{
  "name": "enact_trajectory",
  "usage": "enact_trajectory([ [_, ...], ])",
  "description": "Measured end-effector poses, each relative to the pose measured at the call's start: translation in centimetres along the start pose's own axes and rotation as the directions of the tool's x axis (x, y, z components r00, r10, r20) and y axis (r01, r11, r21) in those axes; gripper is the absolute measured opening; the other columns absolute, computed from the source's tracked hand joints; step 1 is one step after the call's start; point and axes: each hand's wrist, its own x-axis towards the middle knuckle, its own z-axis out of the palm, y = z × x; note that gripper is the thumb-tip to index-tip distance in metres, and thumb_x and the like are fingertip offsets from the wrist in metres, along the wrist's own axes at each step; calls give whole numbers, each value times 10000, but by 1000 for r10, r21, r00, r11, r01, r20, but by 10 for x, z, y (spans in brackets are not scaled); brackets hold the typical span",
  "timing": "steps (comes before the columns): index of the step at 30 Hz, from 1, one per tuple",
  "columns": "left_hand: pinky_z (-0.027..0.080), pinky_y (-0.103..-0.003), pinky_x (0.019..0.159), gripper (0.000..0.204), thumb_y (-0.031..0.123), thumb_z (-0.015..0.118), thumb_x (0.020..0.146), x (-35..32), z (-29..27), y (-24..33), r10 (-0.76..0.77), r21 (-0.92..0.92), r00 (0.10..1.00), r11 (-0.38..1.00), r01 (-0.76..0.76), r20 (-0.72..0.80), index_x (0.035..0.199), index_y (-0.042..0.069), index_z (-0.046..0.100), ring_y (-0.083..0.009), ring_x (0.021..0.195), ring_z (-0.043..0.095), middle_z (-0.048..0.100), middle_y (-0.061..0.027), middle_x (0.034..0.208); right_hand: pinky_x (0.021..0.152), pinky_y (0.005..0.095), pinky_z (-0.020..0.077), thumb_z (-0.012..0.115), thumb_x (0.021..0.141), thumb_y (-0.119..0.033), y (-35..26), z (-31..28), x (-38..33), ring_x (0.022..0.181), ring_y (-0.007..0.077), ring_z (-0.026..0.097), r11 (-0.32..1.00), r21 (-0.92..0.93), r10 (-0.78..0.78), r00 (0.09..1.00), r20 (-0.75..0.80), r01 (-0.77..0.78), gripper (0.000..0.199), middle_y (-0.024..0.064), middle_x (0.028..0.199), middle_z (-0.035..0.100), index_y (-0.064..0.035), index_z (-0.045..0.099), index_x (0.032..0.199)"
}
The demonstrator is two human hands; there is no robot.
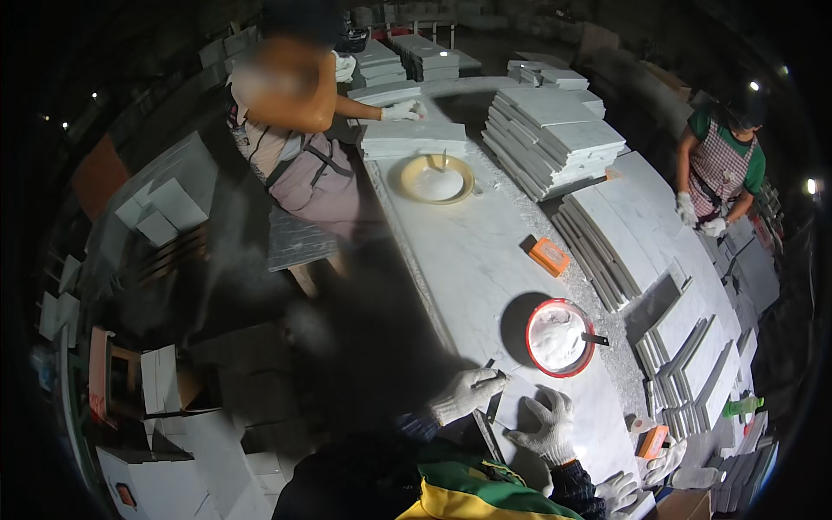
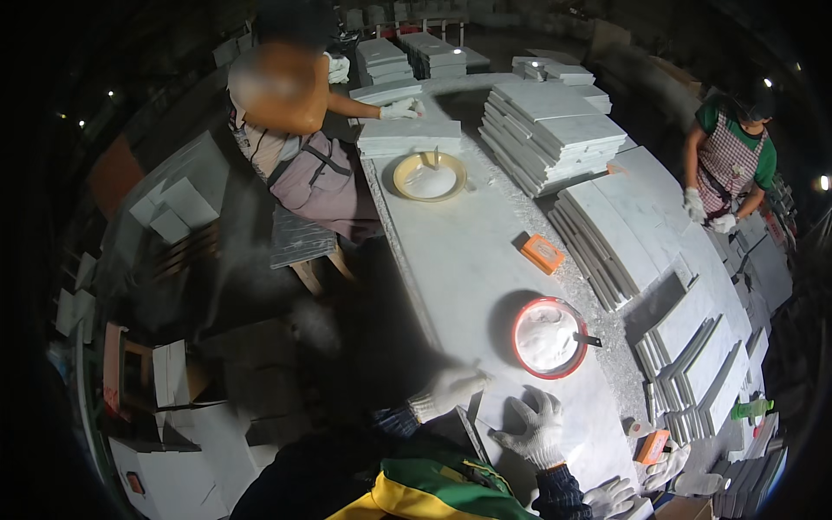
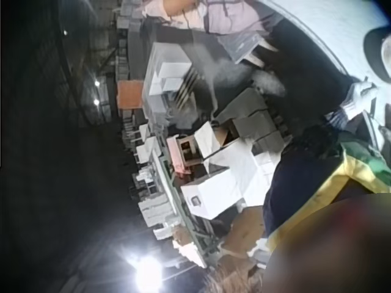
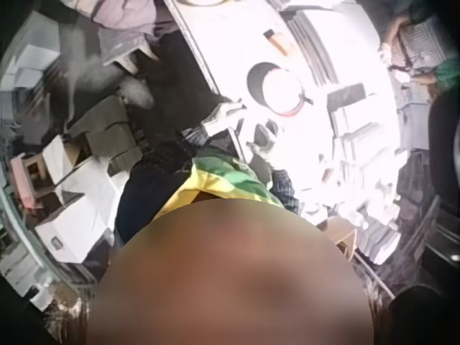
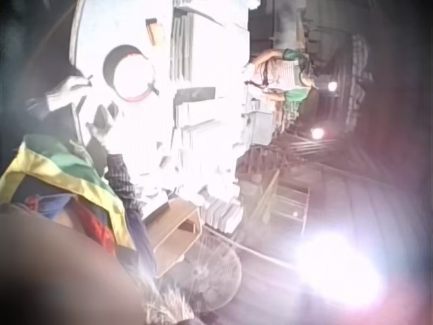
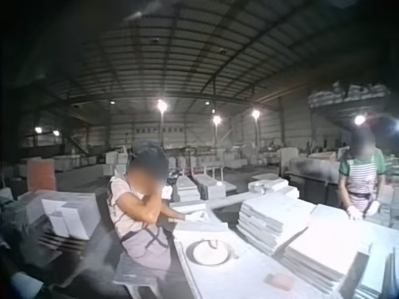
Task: The person applies a white compound to the edges of rectangular tiles using a small metal tool, then smooths and wipes the edges with a cloth and an orange block. The person repeats this process on multiple tiles, handling them one at a time and placing finished pieces aside.
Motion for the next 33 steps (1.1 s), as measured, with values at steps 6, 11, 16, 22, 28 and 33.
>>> enact_trajectory([
  [6, 549, -296, 753, 323, 298, 716, 1032, 1, 9, 8, 256, 203, 965, 949, -242, -47, 1186, 15, 745, -108, 803, 640, 739, -63, 940, 1176, 614, 343, 816, 780, -395, -24, 27, -23, 1417, 482, 413, 985, -161, 59, 997, -57, -68, 736, 229, 1536, 493, -148, 611, 1442],
  [11, 514, -318, 672, 346, 334, 687, 1039, 1, 7, 23, 161, 305, 987, 941, -145, -28, 1112, -1, 736, -119, 702, 612, 708, -84, 821, 1132, 604, 370, 788, 735, -264, -43, 30, -33, 1376, 468, 453, 986, -166, -16, 987, -159, -11, 706, 212, 1494, 509, -127, 595, 1400],
  [16, 531, -329, 739, 353, 347, 663, 1052, -1, 5, 32, 138, 467, 990, 874, -137, 33, 1078, -1, 717, -132, 760, 634, 717, -82, 879, 1010, 544, 441, 793, 660, -206, -55, 24, -34, 1246, 395, 539, 977, -208, -102, 956, -275, 45, 615, 160, 1346, 582, -139, 651, 1255],
  [22, 523, -331, 738, 342, 335, 655, 1049, -1, 7, 32, 144, 425, 989, 894, -145, 35, 1045, 0, 721, -148, 759, 636, 718, -94, 857, 971, 539, 478, 790, 716, -199, -48, 31, -46, 1183, 389, 595, 988, -133, -120, 922, -367, 76, 388, 125, 1247, 653, -131, 728, 1093],
  [28, 512, -330, 732, 347, 338, 643, 1046, 0, 7, 36, 87, 416, 996, 905, -92, 31, 1037, 0, 719, -175, 747, 637, 708, -118, 844, 1156, 605, 368, 838, 708, -213, -53, 31, -56, 1385, 473, 463, 972, -54, 203, 934, -294, -228, 674, 203, 1493, 539, -151, 652, 1353],
  [33, 515, -338, 726, 342, 334, 645, 1043, -1, 8, 43, 132, 472, 991, 871, -132, 33, 1048, 2, 723, -184, 743, 646, 716, -131, 852, 997, 544, 452, 793, 657, -205, -62, 24, -54, 1227, 400, 540, 978, -198, 2, 954, -301, -64, 554, 156, 1312, 588, -153, 674, 1196],
])
